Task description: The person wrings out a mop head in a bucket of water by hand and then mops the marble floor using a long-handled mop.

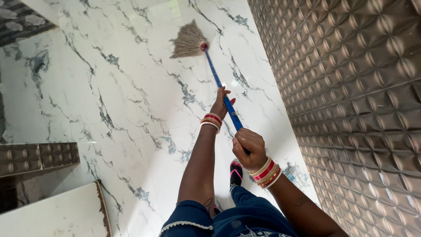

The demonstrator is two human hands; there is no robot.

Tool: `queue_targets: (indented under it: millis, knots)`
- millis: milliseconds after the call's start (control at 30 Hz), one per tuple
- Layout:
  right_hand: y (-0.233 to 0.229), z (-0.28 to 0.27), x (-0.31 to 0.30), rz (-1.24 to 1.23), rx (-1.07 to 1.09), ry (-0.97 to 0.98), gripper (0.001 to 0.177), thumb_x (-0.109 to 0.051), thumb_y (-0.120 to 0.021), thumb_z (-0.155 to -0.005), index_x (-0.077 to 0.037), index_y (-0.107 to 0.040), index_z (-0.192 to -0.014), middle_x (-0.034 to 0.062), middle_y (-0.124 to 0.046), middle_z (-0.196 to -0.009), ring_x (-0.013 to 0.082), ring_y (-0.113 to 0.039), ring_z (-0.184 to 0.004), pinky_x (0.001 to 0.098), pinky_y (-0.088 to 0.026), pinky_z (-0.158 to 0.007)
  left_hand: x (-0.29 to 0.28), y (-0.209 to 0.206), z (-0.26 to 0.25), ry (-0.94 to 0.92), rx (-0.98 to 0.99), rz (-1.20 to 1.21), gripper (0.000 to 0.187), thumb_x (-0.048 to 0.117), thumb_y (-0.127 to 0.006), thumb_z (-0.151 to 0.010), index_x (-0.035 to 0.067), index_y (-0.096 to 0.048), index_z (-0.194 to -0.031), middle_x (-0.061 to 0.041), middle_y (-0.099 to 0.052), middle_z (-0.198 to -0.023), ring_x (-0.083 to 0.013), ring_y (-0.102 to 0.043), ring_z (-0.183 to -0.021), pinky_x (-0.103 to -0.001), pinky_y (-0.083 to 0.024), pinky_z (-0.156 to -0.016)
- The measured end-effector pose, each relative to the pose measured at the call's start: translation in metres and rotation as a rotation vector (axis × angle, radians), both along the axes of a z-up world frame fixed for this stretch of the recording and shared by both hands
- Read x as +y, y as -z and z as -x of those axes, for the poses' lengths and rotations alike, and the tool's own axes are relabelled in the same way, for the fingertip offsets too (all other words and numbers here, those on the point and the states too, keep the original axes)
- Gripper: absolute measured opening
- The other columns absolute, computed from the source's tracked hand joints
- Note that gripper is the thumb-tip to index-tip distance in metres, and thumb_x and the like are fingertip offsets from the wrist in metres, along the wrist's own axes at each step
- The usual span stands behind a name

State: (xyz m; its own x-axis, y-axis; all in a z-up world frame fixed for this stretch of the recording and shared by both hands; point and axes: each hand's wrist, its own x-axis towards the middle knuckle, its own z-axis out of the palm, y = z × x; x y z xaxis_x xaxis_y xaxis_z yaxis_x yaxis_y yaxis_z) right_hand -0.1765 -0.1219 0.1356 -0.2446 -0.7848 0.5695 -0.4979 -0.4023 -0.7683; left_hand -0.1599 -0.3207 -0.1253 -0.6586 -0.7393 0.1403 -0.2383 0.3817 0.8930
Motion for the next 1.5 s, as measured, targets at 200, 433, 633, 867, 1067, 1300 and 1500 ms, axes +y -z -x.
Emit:
queue_targets:
  millis: [200,433,633,867,1067,1300,1500]
  knots:
    - [-0.017,-0.007,0.027,-0.053,0.081,0.203,0.035,0.004,-0.059,-0.087,-0.007,-0.041,-0.06,0.0042,-0.04,-0.052,0.0163,-0.038,-0.047,0.0331,-0.031,-0.049,0.056,-0.061,0.036,0.257,0.129,-0.058,0.037,0.011,-0.079,-0.091,0.013,-0.051,-0.114,-0.013,-0.059,-0.133,-0.0275,-0.067,-0.099,-0.037,-0.055,-0.084]
    - [-0.078,-0.056,0.083,0.018,0.058,0.19,0.03,0.005,-0.06,-0.086,-0.005,-0.047,-0.062,0.0035,-0.044,-0.051,0.0145,-0.041,-0.043,0.0323,-0.032,-0.046,0.154,-0.13,0.006,0.162,0.115,-0.001,0.035,0.027,-0.085,-0.081,0.009,-0.056,-0.079,-0.006,-0.064,-0.078,-0.0202,-0.063,-0.062,-0.034,-0.057,-0.064]
    - [-0.145,-0.105,0.141,0.111,0.022,-0.069,0.025,0.005,-0.055,-0.087,-0.006,-0.045,-0.066,0.0067,-0.052,-0.061,0.0182,-0.054,-0.053,0.0321,-0.044,-0.053,0.208,-0.15,-0.067,0.169,0.081,0.08,0.029,0.022,-0.075,-0.089,0.008,-0.059,-0.069,-0.008,-0.062,-0.07,-0.0279,-0.065,-0.064,-0.037,-0.053,-0.061]
    - [-0.121,-0.159,0.136,0.178,0.063,-0.315,0.031,0.008,-0.06,-0.079,-0.008,-0.04,-0.062,0.0059,-0.047,-0.056,0.02,-0.049,-0.047,0.0336,-0.042,-0.05,0.191,-0.136,-0.145,0.061,0.095,0.274,0.02,0.021,-0.071,-0.087,0.011,-0.062,-0.073,-0.007,-0.067,-0.078,-0.0309,-0.067,-0.069,-0.04,-0.055,-0.062]
    - [-0.088,-0.208,0.154,0.151,0.0,-0.487,0.032,0.007,-0.061,-0.075,-0.009,-0.037,-0.06,0.0057,-0.043,-0.055,0.02,-0.048,-0.046,0.0334,-0.039,-0.049,0.195,-0.118,-0.231,-0.134,-0.041,0.291,0.027,0.019,-0.07,-0.089,0.009,-0.06,-0.066,-0.007,-0.066,-0.073,-0.0306,-0.065,-0.066,-0.043,-0.054,-0.064]
    - [-0.073,-0.272,0.156,0.139,-0.078,-0.764,0.031,0.005,-0.06,-0.072,-0.009,-0.037,-0.056,0.0051,-0.04,-0.051,0.0193,-0.041,-0.042,0.0347,-0.035,-0.047,0.212,-0.108,-0.353,-0.559,-0.165,0.386,0.027,0.017,-0.069,-0.09,0.009,-0.06,-0.066,-0.005,-0.065,-0.068,-0.0257,-0.062,-0.063,-0.038,-0.047,-0.069]
    - [-0.06,-0.317,0.143,0.116,-0.187,-0.939,0.028,0.004,-0.058,-0.082,-0.004,-0.043,-0.06,0.0078,-0.043,-0.053,0.0221,-0.045,-0.045,0.0358,-0.04,-0.049,0.234,-0.103,-0.442,-1.004,-0.153,0.445,0.028,0.016,-0.069,-0.091,0.011,-0.057,-0.067,-0.004,-0.066,-0.073,-0.0256,-0.064,-0.069,-0.039,-0.047,-0.069]
